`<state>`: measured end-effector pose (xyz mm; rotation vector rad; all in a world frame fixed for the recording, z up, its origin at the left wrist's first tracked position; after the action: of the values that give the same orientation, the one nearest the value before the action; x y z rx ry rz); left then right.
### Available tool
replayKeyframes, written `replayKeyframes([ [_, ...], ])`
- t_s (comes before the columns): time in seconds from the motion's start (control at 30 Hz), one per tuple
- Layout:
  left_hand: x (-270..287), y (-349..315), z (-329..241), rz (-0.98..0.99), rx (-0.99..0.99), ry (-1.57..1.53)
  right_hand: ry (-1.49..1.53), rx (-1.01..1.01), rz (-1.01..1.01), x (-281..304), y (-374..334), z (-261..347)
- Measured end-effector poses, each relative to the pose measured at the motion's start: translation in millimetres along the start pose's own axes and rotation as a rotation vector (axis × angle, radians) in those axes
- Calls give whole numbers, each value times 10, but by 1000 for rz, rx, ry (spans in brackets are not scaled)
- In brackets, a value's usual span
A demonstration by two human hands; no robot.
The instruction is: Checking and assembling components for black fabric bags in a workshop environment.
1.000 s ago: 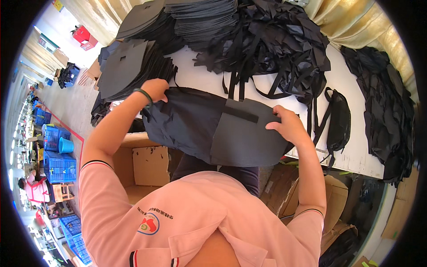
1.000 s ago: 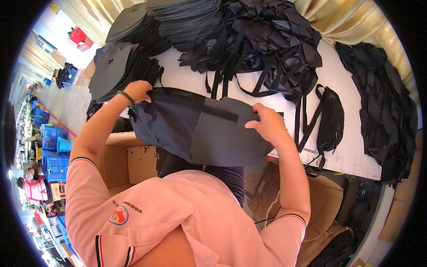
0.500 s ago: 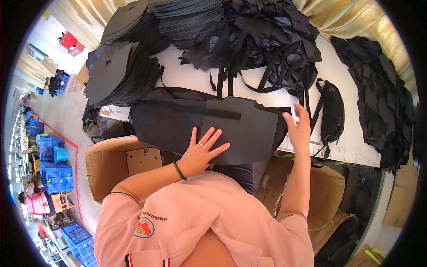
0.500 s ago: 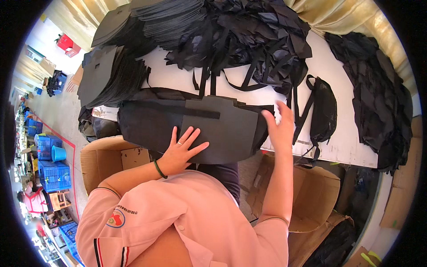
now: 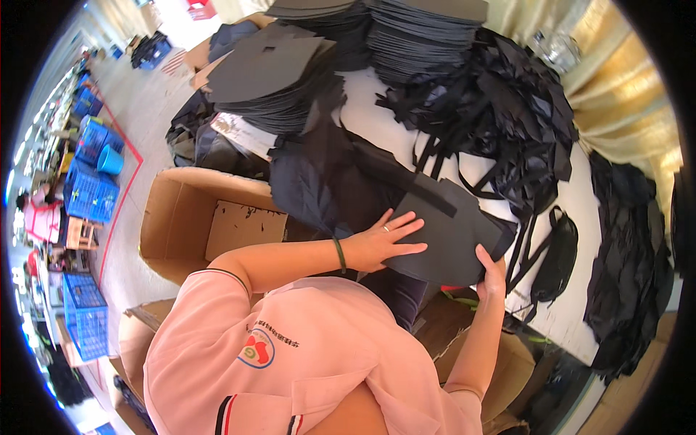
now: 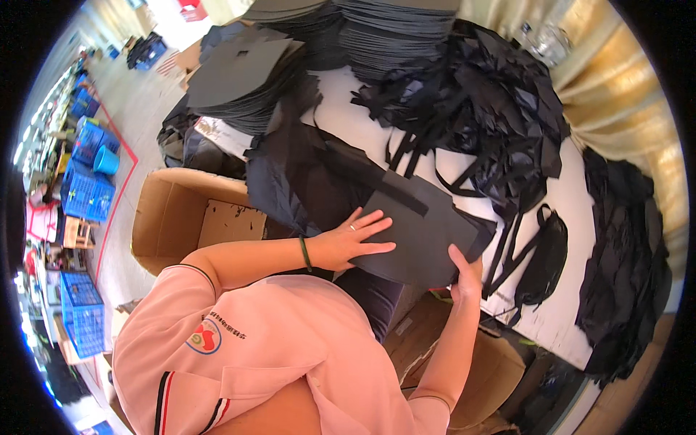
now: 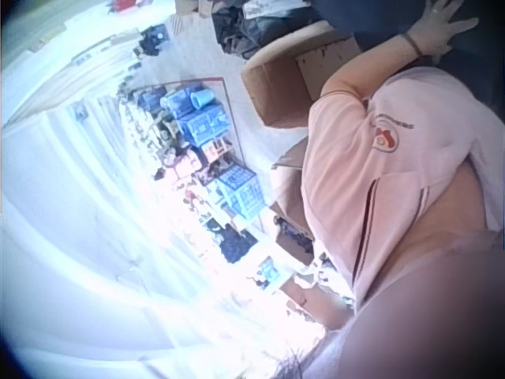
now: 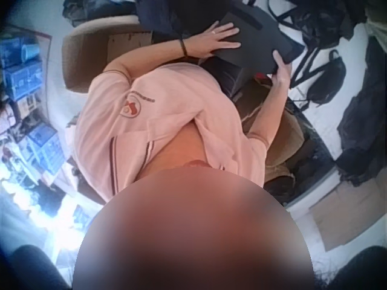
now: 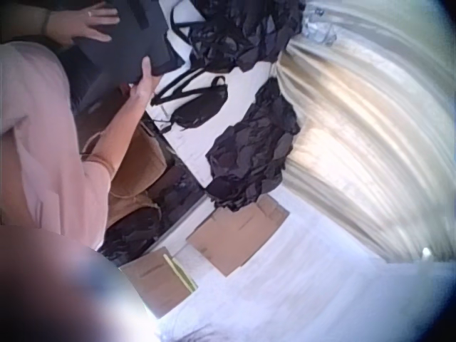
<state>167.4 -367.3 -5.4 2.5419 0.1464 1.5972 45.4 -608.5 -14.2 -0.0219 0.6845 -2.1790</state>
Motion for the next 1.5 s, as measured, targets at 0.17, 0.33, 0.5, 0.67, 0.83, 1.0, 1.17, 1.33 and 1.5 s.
replayKeyframes([
  [0.17,557,-149,54,-118,-91,59,-97,15,-98,54,-20,-70],
  [0.33,972,-324,1293,149,306,318,-84,186,-165,20,-321,63],
  [0.5,859,-368,1821,381,479,229,-89,328,-160,100,-444,68],
  [0.67,818,-175,1872,436,487,295,-89,346,-163,168,-478,17],
  [0.83,811,-120,1771,462,428,390,-124,422,-206,229,-511,3],
  [1.0,726,-52,1723,401,198,492,-122,432,-183,212,-555,-37],
  [1.17,732,-261,1699,460,471,149,-116,474,-158,142,-678,-39],
  [1.33,761,-835,1538,274,562,-96,-233,522,-109,-57,-792,125],
  [1.5,1081,-2045,1123,33,676,-203,-511,591,72,-815,-878,360],
])
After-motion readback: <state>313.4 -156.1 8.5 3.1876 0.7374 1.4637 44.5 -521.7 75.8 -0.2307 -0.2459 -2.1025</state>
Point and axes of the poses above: each hand's wrist, its own y-axis towards the middle knuckle, its own x-axis out of the back of the hand, z = x × y, the point moved 6 cm from there along y, towards the middle knuckle, and after that the axes turned 5 degrees about -x, right-handed, at the moved point
